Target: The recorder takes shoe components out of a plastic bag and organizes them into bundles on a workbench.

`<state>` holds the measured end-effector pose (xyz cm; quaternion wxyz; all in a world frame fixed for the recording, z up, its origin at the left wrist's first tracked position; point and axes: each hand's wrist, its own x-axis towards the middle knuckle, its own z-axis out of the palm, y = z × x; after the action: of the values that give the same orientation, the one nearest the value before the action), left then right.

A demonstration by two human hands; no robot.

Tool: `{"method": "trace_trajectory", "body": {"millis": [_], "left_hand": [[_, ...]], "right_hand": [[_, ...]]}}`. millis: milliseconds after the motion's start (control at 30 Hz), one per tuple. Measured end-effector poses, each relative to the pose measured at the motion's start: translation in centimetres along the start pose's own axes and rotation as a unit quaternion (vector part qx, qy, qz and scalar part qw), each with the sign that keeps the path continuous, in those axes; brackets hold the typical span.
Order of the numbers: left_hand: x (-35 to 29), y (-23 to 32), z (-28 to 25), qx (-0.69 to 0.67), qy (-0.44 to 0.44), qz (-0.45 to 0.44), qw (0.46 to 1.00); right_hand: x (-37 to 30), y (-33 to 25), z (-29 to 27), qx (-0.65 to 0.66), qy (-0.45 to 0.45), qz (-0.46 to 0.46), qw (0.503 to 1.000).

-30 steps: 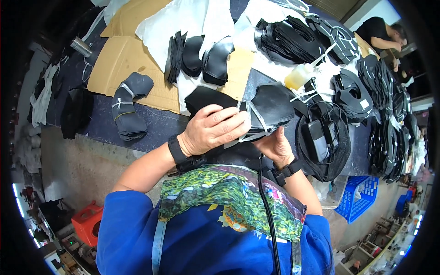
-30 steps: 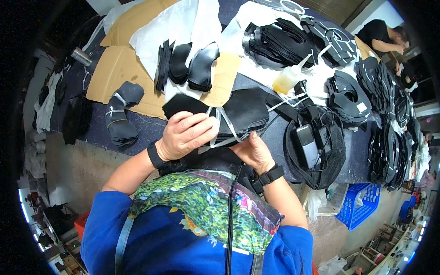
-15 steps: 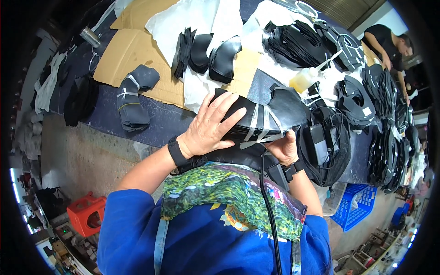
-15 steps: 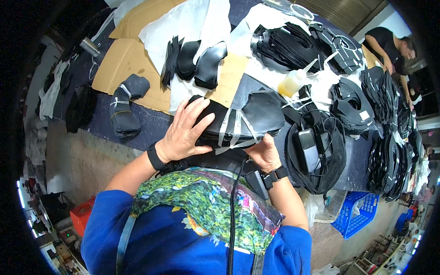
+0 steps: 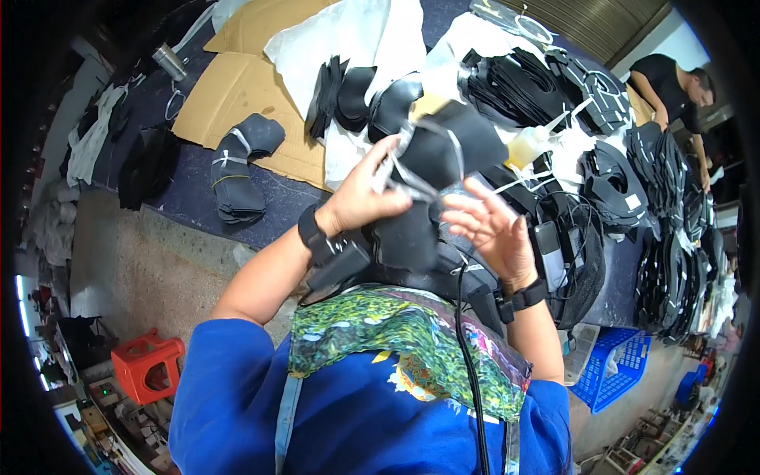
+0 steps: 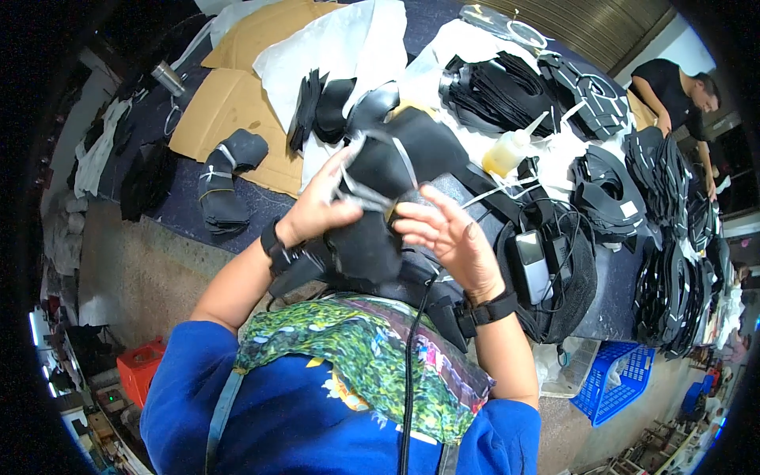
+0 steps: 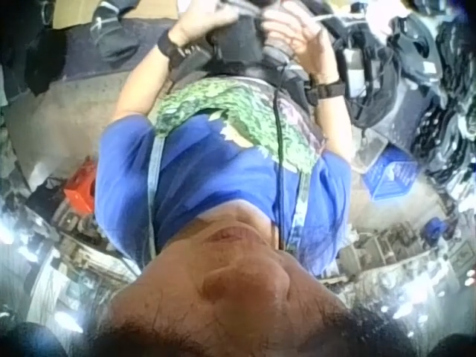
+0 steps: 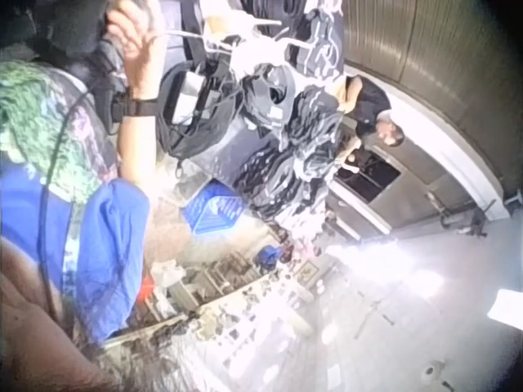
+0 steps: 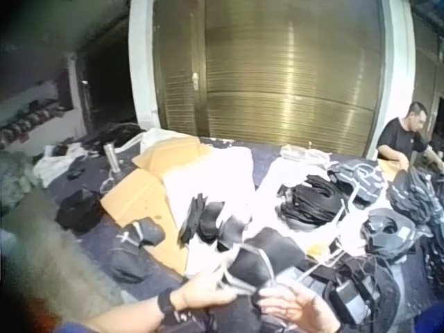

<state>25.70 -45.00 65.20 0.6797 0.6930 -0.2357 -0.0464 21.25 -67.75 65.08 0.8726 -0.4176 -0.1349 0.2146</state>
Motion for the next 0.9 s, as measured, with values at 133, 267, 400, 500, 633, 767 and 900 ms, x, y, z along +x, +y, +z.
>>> {"method": "trace_trajectory", "body": {"millis": [133,267,400,500,633,767,900], "left_hand": [[-0.2,-3.2,-1.3,-0.504,-0.034,-0.262,0.822],[-1.2,-4.4,-0.8,-0.609,-0.031,-0.205,0.766],[-1.7,-4.1,0.0,-0.703,-0.088,-0.209,0.674],[-2.0,-3.7,0.7,-0.823,-0.092,-0.226,0.513],[-2.3,-6.3,-0.6,-0.747,-0.169,-0.233,0.6],[-2.9,-0.8,0.2,-0.516,-0.016,-0.257,0.817],[-2.9,-0.9,2.0,-0.177,0.037,-0.189,0.965]], "right_hand": [[0.7,-1.9,-0.1,-0.039,0.039,-0.063,0.996],[-0.6,-0.2,-1.2,-0.171,0.094,0.046,0.98],[-0.7,0.7,0.1,-0.168,0.064,0.087,0.98],[-0.5,0.5,0.9,-0.19,0.048,0.1,0.975],[-0.6,0.7,0.9,-0.181,0.051,0.094,0.978],[-0.9,0.7,0.3,-0.196,0.12,0.017,0.973],[-0.4,0.9,0.5,-0.242,0.133,-0.02,0.961]]}}
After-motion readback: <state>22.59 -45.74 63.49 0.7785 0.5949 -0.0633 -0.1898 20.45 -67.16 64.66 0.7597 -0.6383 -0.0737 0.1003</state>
